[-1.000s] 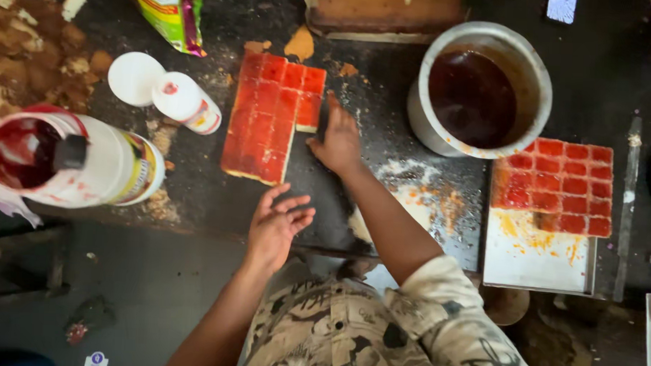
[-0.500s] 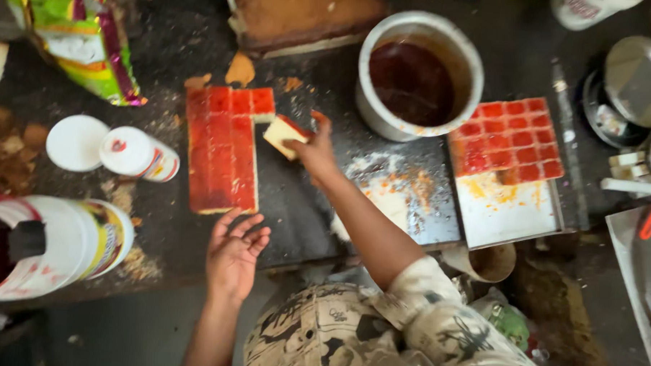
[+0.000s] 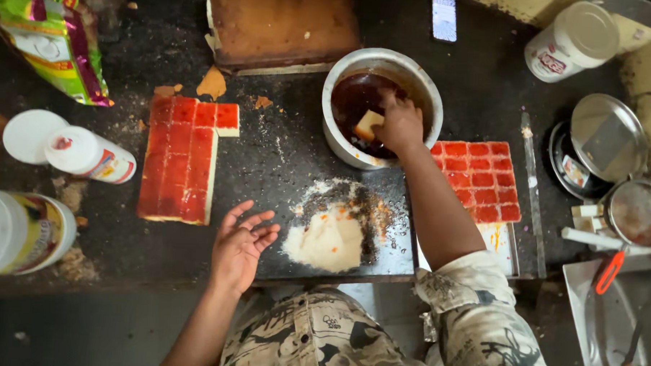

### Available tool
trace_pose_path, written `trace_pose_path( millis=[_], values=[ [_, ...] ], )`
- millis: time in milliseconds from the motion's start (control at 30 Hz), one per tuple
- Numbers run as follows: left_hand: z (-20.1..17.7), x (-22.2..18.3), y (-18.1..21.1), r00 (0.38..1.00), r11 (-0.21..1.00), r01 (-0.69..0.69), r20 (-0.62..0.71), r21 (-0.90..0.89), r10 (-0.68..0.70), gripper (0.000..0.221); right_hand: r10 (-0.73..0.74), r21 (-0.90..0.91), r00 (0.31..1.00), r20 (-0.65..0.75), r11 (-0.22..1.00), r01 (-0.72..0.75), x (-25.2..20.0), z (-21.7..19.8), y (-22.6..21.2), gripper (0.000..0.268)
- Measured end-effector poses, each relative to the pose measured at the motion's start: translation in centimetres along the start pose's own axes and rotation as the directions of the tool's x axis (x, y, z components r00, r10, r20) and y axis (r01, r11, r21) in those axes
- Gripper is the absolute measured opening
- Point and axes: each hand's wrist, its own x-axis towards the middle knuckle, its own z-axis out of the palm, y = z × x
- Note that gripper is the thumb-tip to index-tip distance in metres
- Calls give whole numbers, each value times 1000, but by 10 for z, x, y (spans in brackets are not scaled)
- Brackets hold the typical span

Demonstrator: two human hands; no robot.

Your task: The person dips pieces of cake into a bowl of dark liquid and then places them into a tray.

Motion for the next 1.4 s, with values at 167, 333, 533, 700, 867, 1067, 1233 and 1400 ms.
trace_pose_path(
  millis=[167,333,533,700,867,1067,1233,1400],
  values=[
    [9,-5,-18,998,1000,-2,-68,6,2,58,-5,-16,919,393,1000,13,17,4,3,100],
    [13,-14,-26,991,996,-82,-105,-25,79,58,-52,269,954,296,963,-31,41,9,45,100],
    [16,-11,-32,988,997,-70,-139,-13,68,60,-443,-98,855,270,870,482,33,16,31,105],
    [21,-8,-32,988,995,-104,-113,-10,102,60,-138,306,963,230,950,64,42,15,49,91],
    [20,-6,-31,988,994,-106,-110,0,105,58,-443,28,872,207,894,447,26,35,48,95],
    [21,-6,-26,992,995,-98,-83,-4,97,55,-197,197,867,458,973,117,29,24,41,84],
    [16,-9,-20,993,997,-78,-86,7,78,55,0,717,861,509,553,-424,19,-7,56,71],
    [4,-9,-18,995,997,-74,-61,6,74,58,-11,938,977,211,-279,-206,-8,-13,71,56]
  ],
)
